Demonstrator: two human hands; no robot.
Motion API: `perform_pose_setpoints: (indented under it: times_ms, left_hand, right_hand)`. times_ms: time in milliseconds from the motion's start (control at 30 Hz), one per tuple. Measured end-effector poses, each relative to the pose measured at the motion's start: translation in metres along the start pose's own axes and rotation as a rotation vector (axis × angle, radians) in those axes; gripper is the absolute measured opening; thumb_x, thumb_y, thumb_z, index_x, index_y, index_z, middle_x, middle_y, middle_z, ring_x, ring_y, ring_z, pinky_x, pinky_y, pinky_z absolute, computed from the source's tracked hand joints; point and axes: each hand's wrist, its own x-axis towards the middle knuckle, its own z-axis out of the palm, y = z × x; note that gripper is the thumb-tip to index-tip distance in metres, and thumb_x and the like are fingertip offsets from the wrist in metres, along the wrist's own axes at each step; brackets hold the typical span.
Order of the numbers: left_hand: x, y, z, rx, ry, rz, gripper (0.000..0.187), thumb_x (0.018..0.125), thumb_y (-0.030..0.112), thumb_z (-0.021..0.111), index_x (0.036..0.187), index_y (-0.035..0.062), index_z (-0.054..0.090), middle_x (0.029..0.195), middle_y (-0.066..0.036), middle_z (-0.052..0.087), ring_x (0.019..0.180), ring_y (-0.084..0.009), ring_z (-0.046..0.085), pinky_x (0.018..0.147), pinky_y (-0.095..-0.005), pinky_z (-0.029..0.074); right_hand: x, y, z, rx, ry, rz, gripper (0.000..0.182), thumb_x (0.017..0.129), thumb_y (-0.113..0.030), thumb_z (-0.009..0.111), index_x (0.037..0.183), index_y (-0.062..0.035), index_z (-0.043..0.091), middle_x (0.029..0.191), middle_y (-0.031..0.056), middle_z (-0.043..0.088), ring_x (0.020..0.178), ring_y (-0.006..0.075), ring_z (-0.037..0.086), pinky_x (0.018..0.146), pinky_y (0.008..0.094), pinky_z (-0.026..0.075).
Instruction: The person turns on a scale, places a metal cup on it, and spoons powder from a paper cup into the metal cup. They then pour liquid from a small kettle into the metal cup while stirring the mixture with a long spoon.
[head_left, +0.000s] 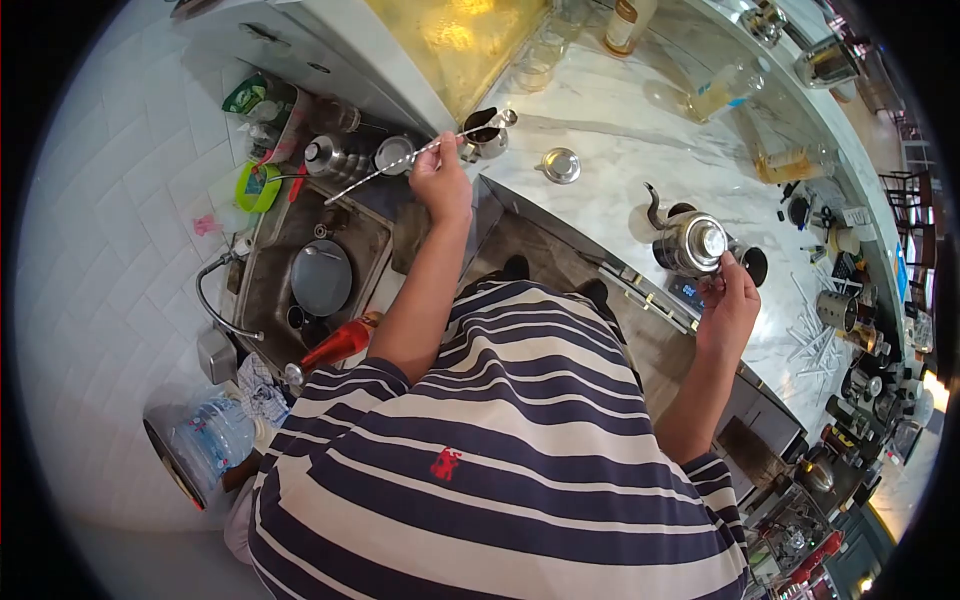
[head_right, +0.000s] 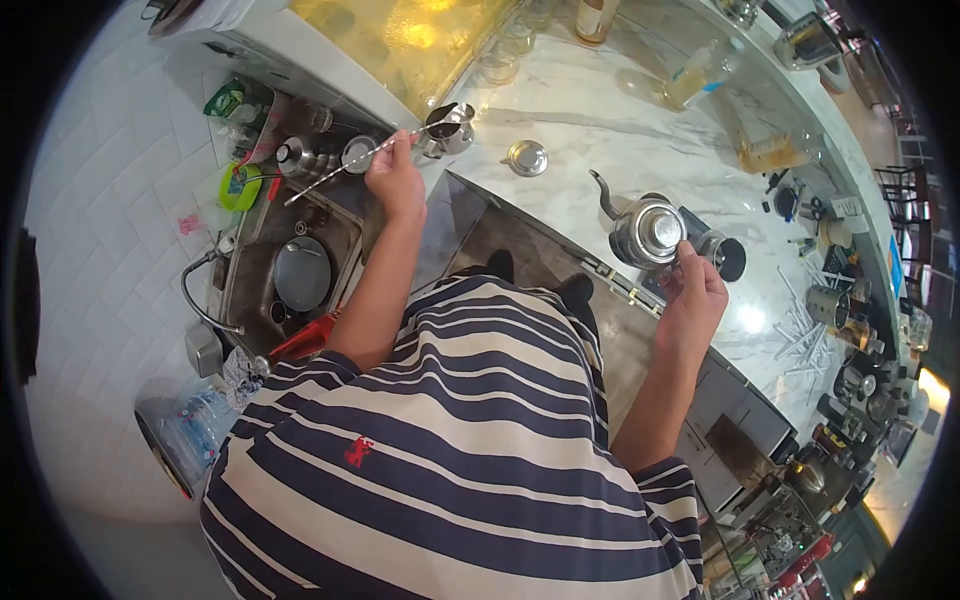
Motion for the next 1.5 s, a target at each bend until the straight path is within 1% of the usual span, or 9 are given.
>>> perform_pose_setpoints:
  times_ms: [33,233,533,733,833,933,1233,1400,1500]
  left_hand:
    - [0.005,-0.007,-0.002,0.046,0.035,0.071,0.023,0.101,0.019,0.071,0.104,-0.0040,0.075,0.096,-0.008,0.079,0.088,-0.0124,0.071,0.085,-0.0289,0.054]
    - [0.018,-0.026,-0.020,0.197,0.107,0.123,0.023,0.098,0.020,0.072,0.096,-0.0016,0.078,0.094,-0.007,0.080,0.086,-0.0131,0.071,0.079,-0.0314,0.055]
    - [0.025,-0.043,-0.015,0.358,0.102,0.222,0.020,0.095,0.020,0.074,0.096,0.0009,0.079,0.090,-0.011,0.080,0.082,-0.0215,0.075,0.078,-0.0342,0.057]
    - [0.026,-0.044,-0.015,0.409,0.075,0.187,0.023,0.094,0.022,0.076,0.104,0.0014,0.079,0.092,-0.013,0.080,0.081,-0.0212,0.076,0.075,-0.0348,0.057]
    - [0.029,-0.053,-0.016,0.295,0.033,0.179,0.026,0.095,0.023,0.077,0.109,0.0012,0.077,0.091,-0.012,0.080,0.079,-0.0181,0.075,0.073,-0.0330,0.057]
    - [0.024,-0.045,-0.018,0.269,-0.049,0.008,0.028,0.098,0.015,0.073,0.118,-0.0041,0.072,0.096,-0.011,0.078,0.086,-0.0150,0.073,0.078,-0.0277,0.056]
    - [0.012,-0.036,-0.027,0.304,-0.067,0.000,0.031,0.097,0.017,0.075,0.122,-0.0007,0.070,0.086,-0.003,0.070,0.074,-0.0080,0.059,0.067,-0.0260,0.048]
    - [-0.008,-0.027,-0.030,0.234,-0.119,-0.017,0.036,0.097,0.019,0.075,0.126,0.0006,0.066,0.087,-0.003,0.069,0.075,-0.0097,0.060,0.070,-0.0281,0.051]
    - [-0.021,-0.030,-0.033,0.237,-0.182,0.024,0.036,0.097,0.019,0.075,0.127,0.0011,0.064,0.087,-0.003,0.069,0.077,-0.0099,0.061,0.073,-0.0282,0.051]
  right_hand:
    - [0.000,0.000,0.005,-0.006,0.000,-0.001,0.023,0.096,-0.017,0.078,0.076,-0.0111,0.068,0.075,-0.0050,0.059,0.068,0.0062,0.054,0.066,0.0267,0.048]
    - [-0.004,0.002,0.024,-0.047,0.013,-0.008,0.024,0.095,-0.018,0.078,0.075,-0.0107,0.068,0.075,-0.0046,0.059,0.070,0.0063,0.054,0.066,0.0269,0.046]
    - [-0.007,0.009,0.028,-0.073,0.007,-0.005,0.022,0.096,-0.018,0.078,0.077,-0.0104,0.070,0.076,-0.0044,0.059,0.071,0.0063,0.054,0.068,0.0274,0.045]
    - [-0.009,0.011,0.027,-0.090,0.033,0.006,0.020,0.096,-0.019,0.078,0.079,-0.0107,0.072,0.077,-0.0055,0.060,0.072,0.0055,0.053,0.069,0.0275,0.044]
    - [-0.008,0.012,0.026,-0.099,0.021,0.001,0.020,0.096,-0.020,0.078,0.078,-0.0113,0.072,0.077,-0.0059,0.060,0.072,0.0051,0.052,0.069,0.0273,0.044]
    - [-0.006,0.015,0.025,-0.112,0.020,0.002,0.021,0.096,-0.020,0.078,0.077,-0.0118,0.071,0.077,-0.0061,0.060,0.072,0.0048,0.052,0.070,0.0269,0.043]
    - [-0.006,0.018,0.025,-0.064,0.019,-0.016,0.022,0.098,-0.019,0.075,0.078,-0.0111,0.070,0.075,-0.0058,0.059,0.069,0.0053,0.053,0.067,0.0261,0.045]
    - [-0.005,0.020,0.014,-0.028,0.016,-0.030,0.019,0.100,-0.019,0.073,0.084,-0.0091,0.071,0.073,-0.0052,0.057,0.066,0.0058,0.055,0.064,0.0260,0.051]
    - [-0.011,0.014,0.010,0.007,0.035,-0.025,0.024,0.098,-0.016,0.074,0.076,-0.0100,0.068,0.076,-0.0043,0.059,0.068,0.0063,0.055,0.067,0.0273,0.050]
